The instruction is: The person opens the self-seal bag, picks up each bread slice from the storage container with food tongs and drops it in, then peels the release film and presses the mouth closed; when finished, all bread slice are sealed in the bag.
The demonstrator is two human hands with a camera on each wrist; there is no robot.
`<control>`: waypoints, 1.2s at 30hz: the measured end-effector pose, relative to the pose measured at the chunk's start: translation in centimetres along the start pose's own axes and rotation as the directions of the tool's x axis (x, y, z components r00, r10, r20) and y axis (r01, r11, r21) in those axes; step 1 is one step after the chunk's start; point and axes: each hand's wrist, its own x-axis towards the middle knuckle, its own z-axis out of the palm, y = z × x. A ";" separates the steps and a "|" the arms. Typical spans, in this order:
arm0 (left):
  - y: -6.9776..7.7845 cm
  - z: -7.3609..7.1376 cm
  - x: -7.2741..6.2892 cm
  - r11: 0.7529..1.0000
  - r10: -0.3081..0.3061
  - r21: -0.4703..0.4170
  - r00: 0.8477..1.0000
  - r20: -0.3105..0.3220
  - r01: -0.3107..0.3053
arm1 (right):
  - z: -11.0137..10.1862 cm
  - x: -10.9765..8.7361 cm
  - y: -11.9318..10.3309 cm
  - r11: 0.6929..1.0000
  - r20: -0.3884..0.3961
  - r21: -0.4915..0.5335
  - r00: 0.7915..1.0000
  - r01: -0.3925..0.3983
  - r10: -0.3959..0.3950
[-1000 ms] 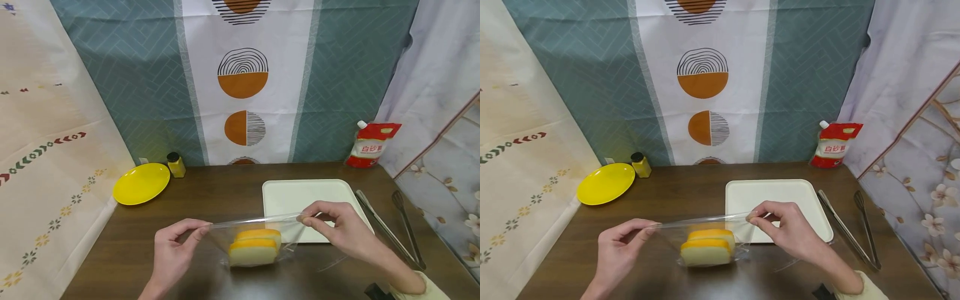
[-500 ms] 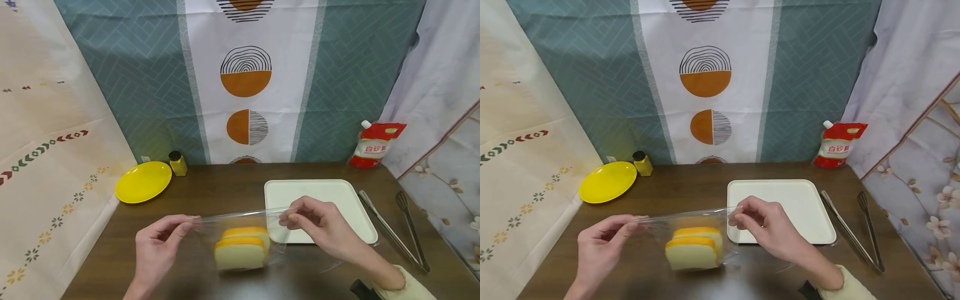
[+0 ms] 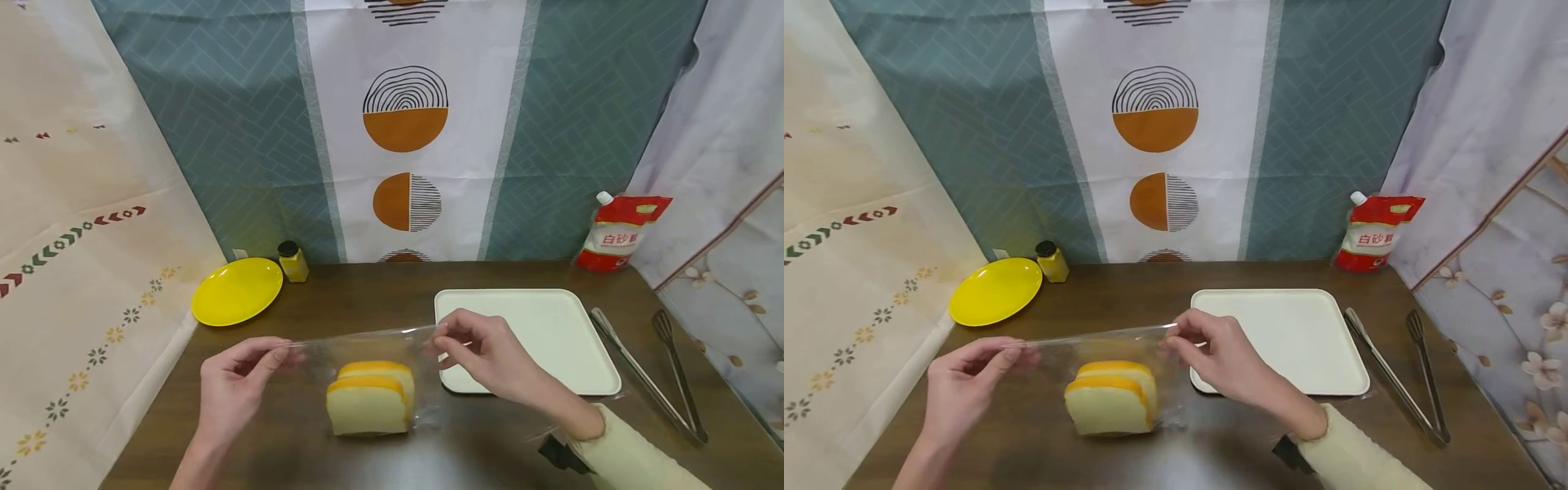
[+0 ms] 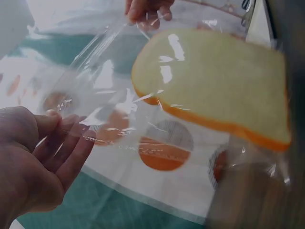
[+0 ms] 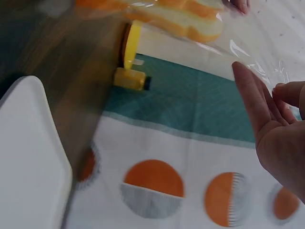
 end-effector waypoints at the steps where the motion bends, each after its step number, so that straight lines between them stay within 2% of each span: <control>1: -0.3 -0.2 0.4 0.999 -0.034 0.011 0.999 -0.008 0.034 | 0.0 0.5 0.3 0.999 0.003 0.009 0.999 -0.042 0.042; 4: -1.6 -0.5 1.6 0.994 -0.110 0.016 0.994 -0.026 0.111 | 0.1 1.7 1.5 0.987 0.016 0.013 0.987 -0.162 0.162; 7: -2.9 -0.6 2.7 0.981 -0.186 0.045 0.981 -0.046 0.188 | 0.1 2.7 2.8 0.973 0.028 -0.012 0.972 -0.232 0.232; 15: -5.2 -1.0 6.4 0.966 -0.257 0.038 0.966 0.039 0.256 | -0.9 5.4 5.5 0.961 0.001 -0.031 0.961 -0.275 0.275; 20: -6.2 -1.1 7.9 0.944 -0.328 0.021 0.941 0.082 0.328 | -1.3 6.6 6.9 0.940 -0.006 0.017 0.940 -0.341 0.342; 27: -7.4 -0.9 9.7 0.930 -0.368 0.046 0.923 0.112 0.365 | -1.9 7.8 8.4 0.912 -0.016 0.054 0.913 -0.406 0.407; 32: -8.2 -0.9 10.5 0.902 -0.431 0.071 0.896 0.110 0.425 | -2.0 8.4 9.4 0.895 -0.004 0.071 0.898 -0.439 0.441; 36: -9.1 -0.9 11.1 0.882 -0.470 0.067 0.872 0.136 0.466 | -2.2 8.7 10.1 0.876 -0.006 0.077 0.878 -0.476 0.478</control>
